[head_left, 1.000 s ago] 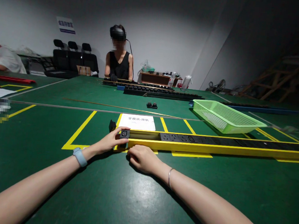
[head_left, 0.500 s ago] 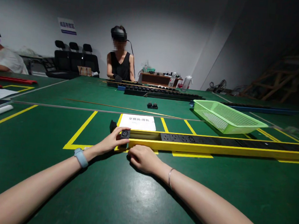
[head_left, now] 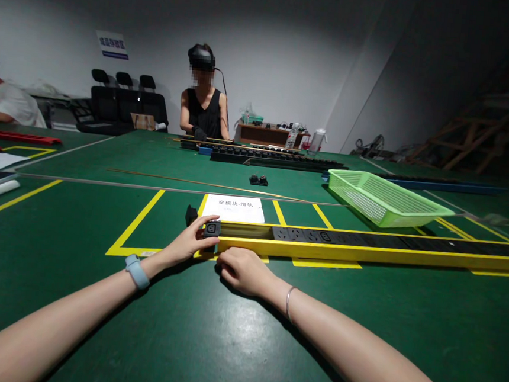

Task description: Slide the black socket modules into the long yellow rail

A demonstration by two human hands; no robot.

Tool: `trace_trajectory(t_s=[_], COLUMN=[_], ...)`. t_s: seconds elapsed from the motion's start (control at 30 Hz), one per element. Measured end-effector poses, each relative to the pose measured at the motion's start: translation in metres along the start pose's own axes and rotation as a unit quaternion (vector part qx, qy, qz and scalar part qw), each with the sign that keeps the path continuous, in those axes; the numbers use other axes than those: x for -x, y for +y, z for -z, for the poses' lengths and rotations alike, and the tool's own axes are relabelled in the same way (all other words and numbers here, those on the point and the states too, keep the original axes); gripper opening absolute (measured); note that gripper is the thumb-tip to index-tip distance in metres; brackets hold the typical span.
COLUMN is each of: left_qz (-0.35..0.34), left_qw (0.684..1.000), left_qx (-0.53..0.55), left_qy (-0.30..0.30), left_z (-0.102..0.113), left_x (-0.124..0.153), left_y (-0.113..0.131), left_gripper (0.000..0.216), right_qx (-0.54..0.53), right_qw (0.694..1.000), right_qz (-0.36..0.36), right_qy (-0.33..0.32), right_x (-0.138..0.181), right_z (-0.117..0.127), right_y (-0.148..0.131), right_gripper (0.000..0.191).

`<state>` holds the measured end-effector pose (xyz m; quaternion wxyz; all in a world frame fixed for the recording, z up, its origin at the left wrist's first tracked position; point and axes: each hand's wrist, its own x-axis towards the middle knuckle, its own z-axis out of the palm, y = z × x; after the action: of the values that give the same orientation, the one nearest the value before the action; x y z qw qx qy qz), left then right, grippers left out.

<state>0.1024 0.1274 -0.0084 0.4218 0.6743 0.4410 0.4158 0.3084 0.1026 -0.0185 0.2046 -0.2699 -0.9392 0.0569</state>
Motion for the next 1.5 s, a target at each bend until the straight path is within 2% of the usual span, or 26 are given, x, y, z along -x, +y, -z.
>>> trace_trajectory(t_s=[0.33, 0.63, 0.93, 1.2, 1.5], left_qz=[0.039, 0.093, 0.066, 0.041, 0.049], left_qw=[0.997, 0.988, 0.994, 0.997, 0.994], left_qx=[0.064, 0.115, 0.091, 0.058, 0.097], left_qy=[0.0, 0.032, 0.014, 0.021, 0.026], left_z=[-0.002, -0.003, -0.002, -0.002, -0.003], left_x=[-0.001, -0.003, -0.001, -0.002, -0.003], left_y=[-0.005, -0.003, -0.004, -0.007, -0.012], left_gripper=[0.072, 0.067, 0.064, 0.062, 0.062], right_qx=[-0.01, -0.006, -0.004, 0.006, 0.016], right_qw=[1.0, 1.0, 1.0, 1.0, 1.0], right_qz=[-0.003, 0.001, 0.003, 0.0, 0.001], right_qy=[-0.001, 0.001, 0.003, -0.003, 0.001], right_x=[0.0, 0.0, 0.0, 0.0, 0.0], right_z=[-0.001, 0.0, 0.0, 0.0, 0.0], right_y=[0.0, 0.0, -0.001, 0.0, -0.001], right_gripper=[0.01, 0.01, 0.009, 0.008, 0.006])
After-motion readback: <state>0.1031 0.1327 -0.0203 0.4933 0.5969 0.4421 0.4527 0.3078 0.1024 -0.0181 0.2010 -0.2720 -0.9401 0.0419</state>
